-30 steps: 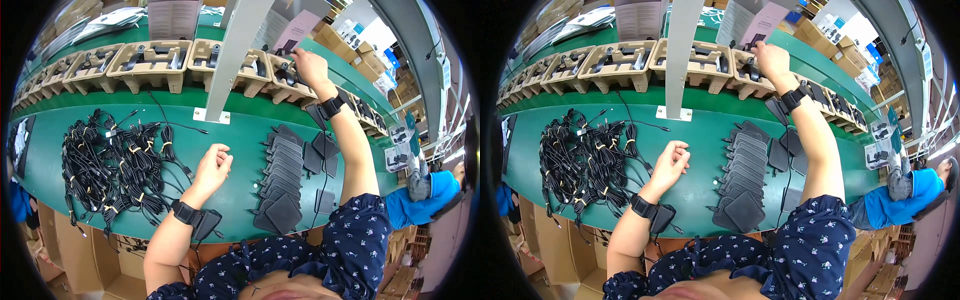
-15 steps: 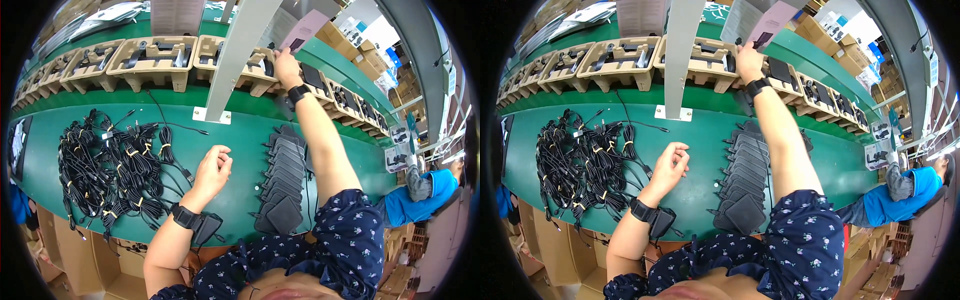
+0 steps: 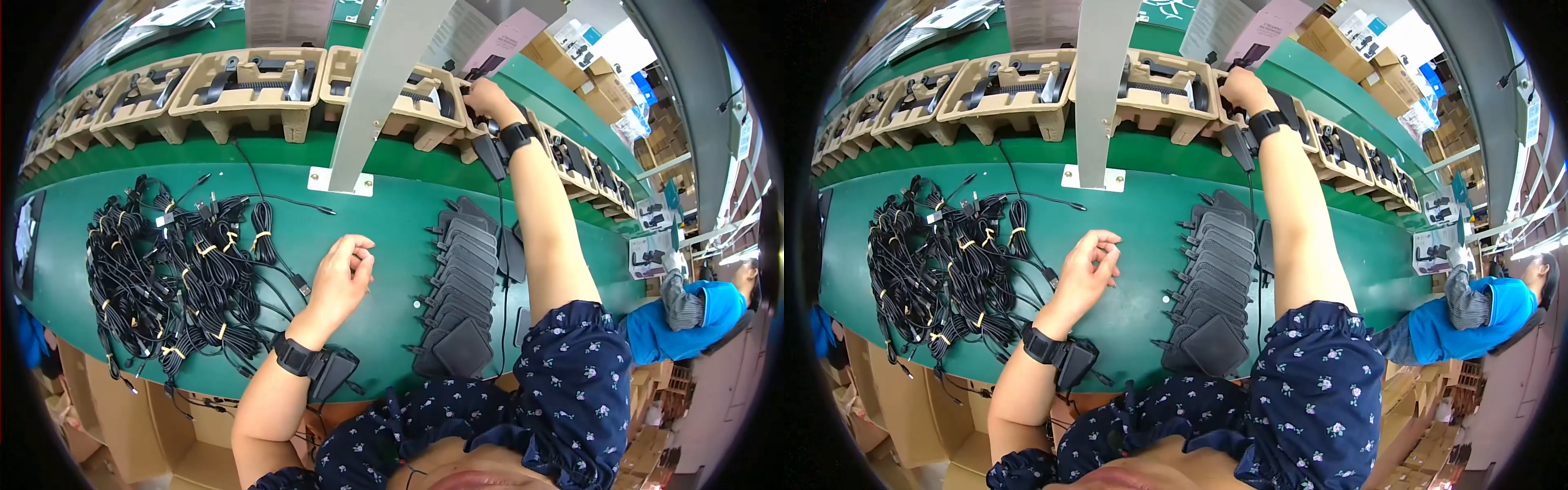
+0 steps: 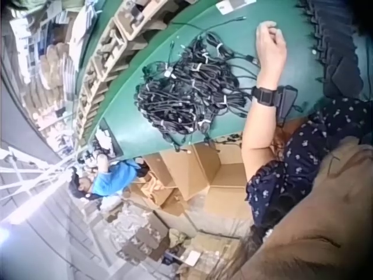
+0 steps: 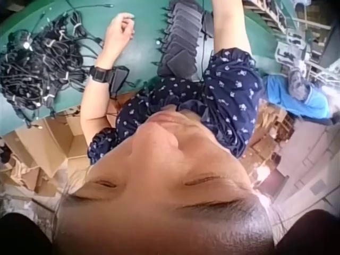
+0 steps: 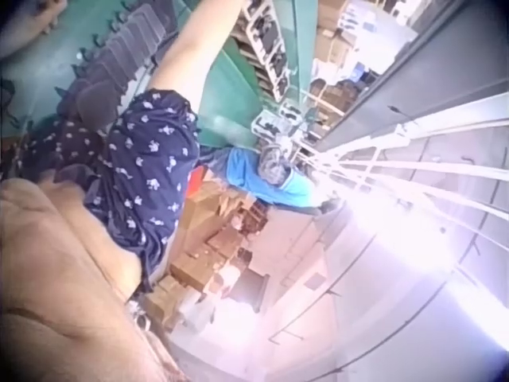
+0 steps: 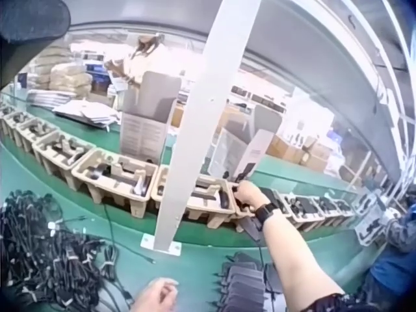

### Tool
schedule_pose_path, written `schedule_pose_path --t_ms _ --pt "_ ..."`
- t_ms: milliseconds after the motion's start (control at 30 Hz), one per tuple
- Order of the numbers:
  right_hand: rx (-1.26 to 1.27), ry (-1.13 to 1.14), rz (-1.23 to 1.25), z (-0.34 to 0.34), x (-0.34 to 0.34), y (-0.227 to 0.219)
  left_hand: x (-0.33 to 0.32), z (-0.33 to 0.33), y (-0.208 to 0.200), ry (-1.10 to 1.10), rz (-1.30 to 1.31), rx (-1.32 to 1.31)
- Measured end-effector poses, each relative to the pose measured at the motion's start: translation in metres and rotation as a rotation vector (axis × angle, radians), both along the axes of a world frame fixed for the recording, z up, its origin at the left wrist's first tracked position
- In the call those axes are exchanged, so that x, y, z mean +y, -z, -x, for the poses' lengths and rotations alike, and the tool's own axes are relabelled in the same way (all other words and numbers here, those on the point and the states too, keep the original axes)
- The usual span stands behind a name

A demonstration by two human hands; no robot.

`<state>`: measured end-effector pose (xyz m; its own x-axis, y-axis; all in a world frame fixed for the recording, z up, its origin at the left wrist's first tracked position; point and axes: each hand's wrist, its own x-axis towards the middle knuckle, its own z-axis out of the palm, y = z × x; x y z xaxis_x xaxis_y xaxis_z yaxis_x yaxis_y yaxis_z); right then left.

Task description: The person picks up a cable from a pile, wraps a rubber band around it, and places it on the table. They then pick up a base plate from a stack and place it into a cardboard tray on the assembly line.

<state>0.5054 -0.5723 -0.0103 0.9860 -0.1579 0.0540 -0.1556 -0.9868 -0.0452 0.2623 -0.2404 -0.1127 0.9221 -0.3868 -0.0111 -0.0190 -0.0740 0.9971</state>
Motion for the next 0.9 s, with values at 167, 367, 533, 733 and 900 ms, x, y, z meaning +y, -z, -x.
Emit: schedule_pose_path --t_ms 167,367,533,733,900 --pt "-0.146 -0.002 0.13 0.006 0.016 0.02 0.002 0.0 0.005 -0.004 -0.033 -0.015" --pt "-0.463 -0.121 -0.042 0.031 0.008 0.026 0.002 -0.008 0.009 -0.008 0.036 0.045" --pt "-0.566 -0.398 0.268 0.077 -0.017 0.017 0.004 -0.01 0.008 0.015 0.008 0.047" --pt "-0.309 -0.115 0.279 0.164 -0.072 -0.013 -0.002 -0.01 0.004 0.022 0.026 0.059" --pt "0.418 0.059 0.076 0.229 -0.101 -0.001 0.0 -0.009 0.006 0.02 0.025 0.061"
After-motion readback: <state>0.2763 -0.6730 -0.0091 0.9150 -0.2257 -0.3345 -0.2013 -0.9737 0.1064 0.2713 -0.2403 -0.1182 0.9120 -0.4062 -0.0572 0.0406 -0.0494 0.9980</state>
